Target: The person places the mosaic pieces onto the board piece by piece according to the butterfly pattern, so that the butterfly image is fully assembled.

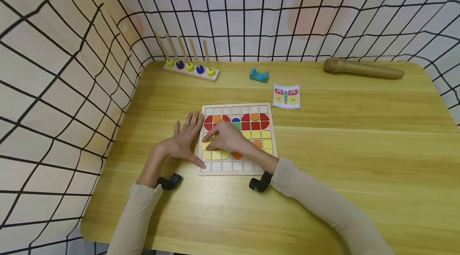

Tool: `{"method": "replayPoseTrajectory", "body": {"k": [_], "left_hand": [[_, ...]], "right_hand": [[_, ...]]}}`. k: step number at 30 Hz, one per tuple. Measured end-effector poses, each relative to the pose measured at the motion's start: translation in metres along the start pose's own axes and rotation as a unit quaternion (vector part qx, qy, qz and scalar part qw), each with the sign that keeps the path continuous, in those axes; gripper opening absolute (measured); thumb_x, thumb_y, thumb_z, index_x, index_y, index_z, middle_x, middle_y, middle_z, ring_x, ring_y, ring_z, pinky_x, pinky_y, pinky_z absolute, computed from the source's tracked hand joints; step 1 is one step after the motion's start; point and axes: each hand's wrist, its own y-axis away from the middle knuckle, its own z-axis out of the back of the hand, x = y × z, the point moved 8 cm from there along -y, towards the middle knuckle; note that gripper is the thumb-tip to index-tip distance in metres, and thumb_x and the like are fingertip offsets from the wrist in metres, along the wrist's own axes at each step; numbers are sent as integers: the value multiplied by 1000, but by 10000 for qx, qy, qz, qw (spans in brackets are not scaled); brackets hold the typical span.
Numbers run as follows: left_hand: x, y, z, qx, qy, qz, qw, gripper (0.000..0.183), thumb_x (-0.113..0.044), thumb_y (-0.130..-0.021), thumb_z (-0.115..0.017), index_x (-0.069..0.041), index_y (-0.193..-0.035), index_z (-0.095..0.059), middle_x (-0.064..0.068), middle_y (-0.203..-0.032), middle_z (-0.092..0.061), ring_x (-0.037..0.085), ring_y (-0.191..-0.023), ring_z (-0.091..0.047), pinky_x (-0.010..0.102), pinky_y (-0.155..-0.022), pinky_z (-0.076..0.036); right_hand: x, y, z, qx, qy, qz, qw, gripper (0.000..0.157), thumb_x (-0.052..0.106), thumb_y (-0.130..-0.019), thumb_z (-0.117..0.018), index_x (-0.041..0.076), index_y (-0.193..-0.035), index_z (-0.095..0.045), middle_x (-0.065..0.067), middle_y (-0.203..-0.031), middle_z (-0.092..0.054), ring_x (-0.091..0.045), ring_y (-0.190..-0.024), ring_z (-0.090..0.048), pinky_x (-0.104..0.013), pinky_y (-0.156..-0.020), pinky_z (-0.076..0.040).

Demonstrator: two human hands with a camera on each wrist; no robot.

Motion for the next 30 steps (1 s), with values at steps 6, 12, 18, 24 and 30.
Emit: {"method": "replayPoseTrajectory", "body": {"k": [6,12,18,24,30], "left_hand": [[0,2,0,-7,-20,30,10000,156,-55,-65,-95,-9,-165,15,13,-170,30,35,-157,30,70,-122,18],[2,1,0,-9,-43,2,10000,156,-56,-65,-95,-10,-165,16,13,-170,30,35,-157,31,70,-122,18],[-3,6,12,-116,376,-267,9989,147,-48,-72,-93,-10,-165,14,13,-172,23,35,-160,23,68,-125,14],[-25,16,47,-737,853,-722,9910,124,-31,-87,-85,-14,-166,9,6,-174,19,31,-161,17,64,-127,14],[-29,6,49,-741,838,-603,9919,124,-34,-87,-84,-15,-166,9,6,-174,16,32,-162,15,62,-127,14]], "right_hand": [[0,-2,-2,-12,-40,42,10000,20,17,-82,-89,12,-101,-85,-4,-89,-80,-8,-60,-47,-18,-52,-32],[-1,6,9,60,-479,89,9988,29,21,-88,-85,11,-115,-81,4,-57,-55,-9,-53,-39,-20,-49,-28],[-12,40,80,-577,-540,-48,9969,35,35,-98,-73,12,-125,-76,3,-62,-47,-15,-57,-42,-23,-51,-29],[-33,81,147,-1351,-81,-146,9907,37,34,-104,-64,11,-131,-72,-11,-94,-68,-21,-72,-49,-24,-54,-32],[-62,80,146,-1126,-2,-402,9928,33,25,-98,-73,11,-128,-75,-1,-68,-42,-18,-63,-38,-24,-53,-23]]}}
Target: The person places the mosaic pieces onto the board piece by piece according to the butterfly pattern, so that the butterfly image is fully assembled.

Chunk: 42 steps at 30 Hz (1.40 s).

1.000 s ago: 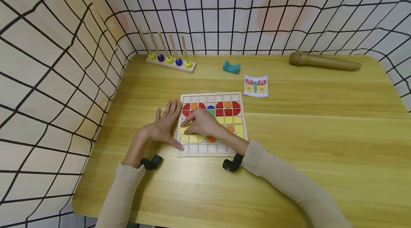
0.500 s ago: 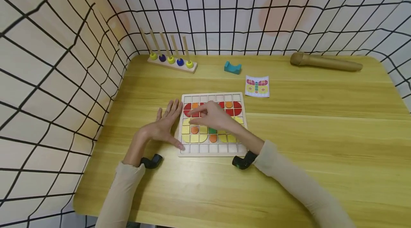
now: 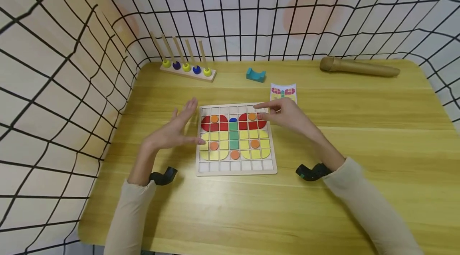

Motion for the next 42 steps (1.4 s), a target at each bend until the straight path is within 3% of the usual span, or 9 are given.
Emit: {"method": "replayPoseTrajectory", "body": {"k": [3,6,11,17,24,32,37,39,42], "left_hand": [[14,-2,-10,276,28,236,9993,133,-34,-82,-89,-12,-166,11,11,-174,17,35,-162,15,62,-128,12],[28,-3,-20,568,-28,413,9975,143,-37,-75,-94,-10,-165,14,12,-173,21,32,-162,18,60,-129,10],[37,-4,-29,701,-126,435,9965,155,-41,-65,-98,-8,-165,15,11,-174,20,29,-161,20,58,-129,11],[39,-5,-35,772,-466,478,9948,159,-47,-60,-99,-6,-164,13,12,-174,21,32,-161,22,62,-128,13],[38,-4,-35,733,-533,468,9948,158,-44,-60,-99,-5,-164,14,13,-173,23,33,-160,23,62,-127,15],[37,-5,-37,744,-533,463,9947,158,-42,-61,-99,-6,-164,16,12,-172,24,33,-160,25,61,-127,16],[39,-5,-37,744,-530,504,9945,159,-41,-61,-100,-6,-164,16,12,-172,25,32,-159,25,60,-127,16],[39,-5,-36,742,-535,524,9944,158,-41,-61,-100,-6,-164,15,12,-172,25,32,-159,25,60,-127,17],[40,-5,-37,744,-551,546,9942,158,-42,-62,-99,-6,-164,16,12,-172,25,32,-159,26,60,-127,17]], "right_hand": [[-12,-19,-21,212,-26,-7,9998,30,22,-96,-75,11,-123,-77,3,-59,-35,-15,-56,-35,-22,-52,-22],[-19,-37,-38,294,-83,-153,9994,27,22,-95,-77,11,-120,-79,5,-55,-37,-13,-50,-36,-21,-48,-24],[-23,-50,-46,208,-33,-514,9985,24,22,-91,-81,13,-114,-82,4,-53,-40,-13,-48,-37,-23,-46,-26],[-19,-52,-45,289,161,-575,9978,21,21,-90,-83,13,-109,-83,2,-57,-48,-14,-56,-42,-23,-51,-28],[-18,-56,-44,657,90,-303,9973,19,19,-90,-82,11,-107,-83,5,-51,-36,-13,-51,-35,-22,-50,-26],[-22,-58,-44,917,13,-203,9956,22,21,-91,-81,12,-111,-82,6,-51,-36,-13,-51,-35,-23,-51,-26],[-25,-51,-39,766,-103,-186,9968,29,24,-92,-80,13,-119,-80,5,-54,-36,-14,-55,-36,-24,-53,-26],[-24,-44,-36,734,-123,-193,9970,30,24,-92,-80,14,-120,-79,6,-59,-47,-14,-59,-38,-23,-54,-27],[-19,-32,-39,821,-130,-155,9964,30,23,-92,-81,14,-120,-79,4,-61,-48,-16,-59,-38,-23,-54,-26]]}}
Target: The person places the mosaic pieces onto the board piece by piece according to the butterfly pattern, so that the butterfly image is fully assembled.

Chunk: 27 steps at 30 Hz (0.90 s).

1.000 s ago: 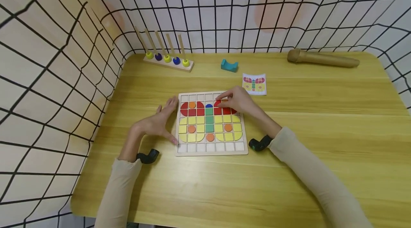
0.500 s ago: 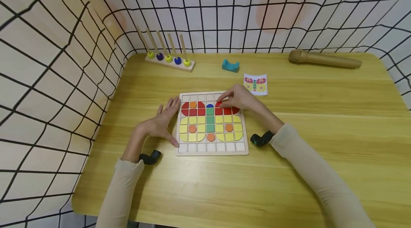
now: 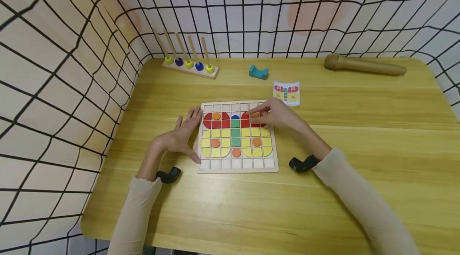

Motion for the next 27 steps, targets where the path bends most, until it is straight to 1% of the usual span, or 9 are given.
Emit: {"method": "replayPoseTrajectory", "body": {"k": [2,4,5,8,11,17,21,24,27], "left_hand": [[0,0,0,-3,-1,5,10000,157,-42,-62,-99,-6,-164,16,13,-172,25,32,-159,26,60,-127,17],[0,0,0,8,10,18,10000,158,-43,-62,-99,-6,-164,16,12,-172,26,31,-159,26,60,-127,17],[1,0,0,15,18,29,10000,158,-43,-62,-98,-7,-164,16,11,-172,26,30,-159,27,59,-127,17],[1,0,-1,34,31,40,10000,158,-45,-61,-98,-8,-164,17,9,-172,27,29,-159,28,58,-128,18],[1,-1,0,33,19,42,10000,158,-46,-62,-98,-8,-164,16,10,-172,26,30,-159,27,59,-127,17],[0,0,1,33,12,48,10000,156,-45,-63,-97,-7,-164,16,10,-172,25,32,-159,27,60,-127,17],[0,-1,2,30,1,32,10000,156,-46,-64,-97,-7,-164,15,11,-172,25,32,-159,26,60,-127,17],[0,-2,0,19,13,24,10000,156,-46,-64,-97,-7,-164,16,11,-172,25,32,-159,26,60,-127,17],[1,-2,-1,21,37,21,10000,156,-46,-64,-97,-6,-164,16,12,-172,25,32,-159,26,61,-127,17]], "right_hand": [[7,8,-8,135,24,74,9999,29,23,-91,-81,14,-119,-80,5,-63,-47,-16,-60,-38,-22,-54,-26],[15,14,-21,319,41,193,9993,29,22,-90,-82,14,-118,-80,4,-60,-36,-16,-58,-36,-22,-54,-26],[20,17,-28,422,31,240,9988,28,21,-89,-83,15,-117,-81,5,-58,-33,-15,-57,-35,-22,-54,-26],[33,22,-51,669,74,410,9969,27,18,-88,-84,14,-115,-81,5,-58,-32,-14,-56,-33,-22,-55,-25],[45,25,-73,762,136,554,9955,26,18,-87,-85,15,-112,-82,7,-52,-30,-12,-52,-31,-22,-53,-24],[62,21,-103,587,309,603,9960,25,22,-84,-87,16,-109,-84,7,-50,-38,-10,-50,-34,-20,-50,-24],[66,18,-110,362,515,555,9965,25,22,-83,-89,17,-107,-84,5,-53,-55,-9,-50,-35,-20,-49,-24],[68,18,-111,201,583,520,9967,23,20,-81,-90,17,-102,-85,3,-69,-74,-9,-52,-38,-20,-49,-25],[68,19,-111,132,579,413,9974,22,20,-79,-91,17,-100,-86,1,-81,-79,-8,-53,-39,-20,-48,-24]]}}
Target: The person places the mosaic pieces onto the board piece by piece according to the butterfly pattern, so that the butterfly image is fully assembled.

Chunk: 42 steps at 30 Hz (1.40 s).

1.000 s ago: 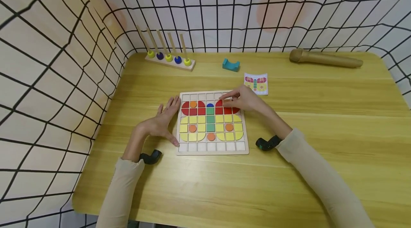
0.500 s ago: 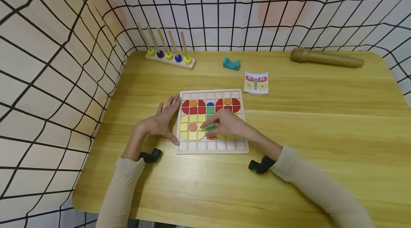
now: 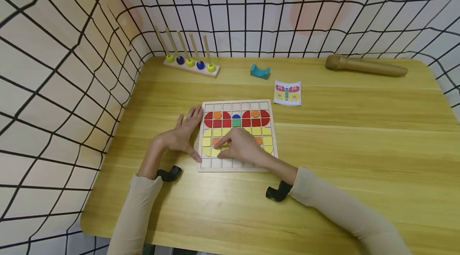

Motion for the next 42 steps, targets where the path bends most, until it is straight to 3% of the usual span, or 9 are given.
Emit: {"method": "replayPoseTrajectory", "body": {"k": [5,11,15,22,28,32,37,42], "left_hand": [[0,1,0,-1,11,-9,10000,157,-46,-63,-98,-6,-164,16,11,-172,26,32,-159,27,61,-127,17],[0,1,0,4,22,3,10000,155,-47,-64,-96,-8,-164,15,10,-172,26,32,-159,27,61,-127,18],[-1,0,-1,48,24,1,10000,154,-48,-65,-95,-8,-165,15,10,-172,27,32,-159,27,61,-126,18],[-1,0,-1,58,18,-16,10000,154,-47,-65,-95,-8,-165,15,10,-172,27,32,-159,27,62,-126,19],[-1,2,0,49,34,-29,10000,154,-47,-65,-96,-8,-165,15,10,-172,27,32,-159,27,62,-126,19],[0,2,0,38,29,-32,10000,154,-47,-65,-96,-9,-165,15,9,-172,27,32,-159,27,62,-126,19],[-1,2,0,18,-2,-76,10000,155,-47,-64,-96,-7,-164,15,11,-172,26,32,-159,27,62,-126,18],[-1,2,0,1,-28,-59,10000,157,-46,-63,-98,-6,-164,16,11,-172,27,32,-159,27,60,-127,18]], "right_hand": [[0,1,-1,-80,-66,-148,9998,21,20,-78,-92,18,-98,-86,2,-75,-76,-7,-53,-39,-19,-47,-22],[7,-2,-9,-58,-376,84,9992,24,18,-81,-90,15,-104,-85,-3,-71,-74,-6,-50,-34,-19,-47,-20],[13,-5,-15,-71,-267,177,9995,23,18,-82,-89,15,-105,-84,-1,-68,-73,-5,-50,-34,-17,-46,-20],[15,-9,-15,-344,-187,6,9992,18,19,-79,-92,16,-96,-86,0,-83,-81,-4,-52,-40,-17,-46,-22],[15,-13,-17,-331,-210,-72,9992,18,19,-77,-93,16,-94,-86,0,-85,-81,-4,-52,-42,-17,-46,-24],[15,-14,-18,-167,-261,-72,9995,21,20,-79,-92,16,-98,-85,1,-74,-77,-5,-53,-41,-18,-47,-24],[5,-8,2,-157,-459,-95,9988,27,23,-83,-88,16,-109,-83,3,-50,-48,-9,-50,-37,-20,-48,-22],[-16,8,46,-527,-703,-109,9961,28,18,-85,-86,11,-112,-82,6,-53,-32,-13,-51,-32,-23,-51,-23]]}}
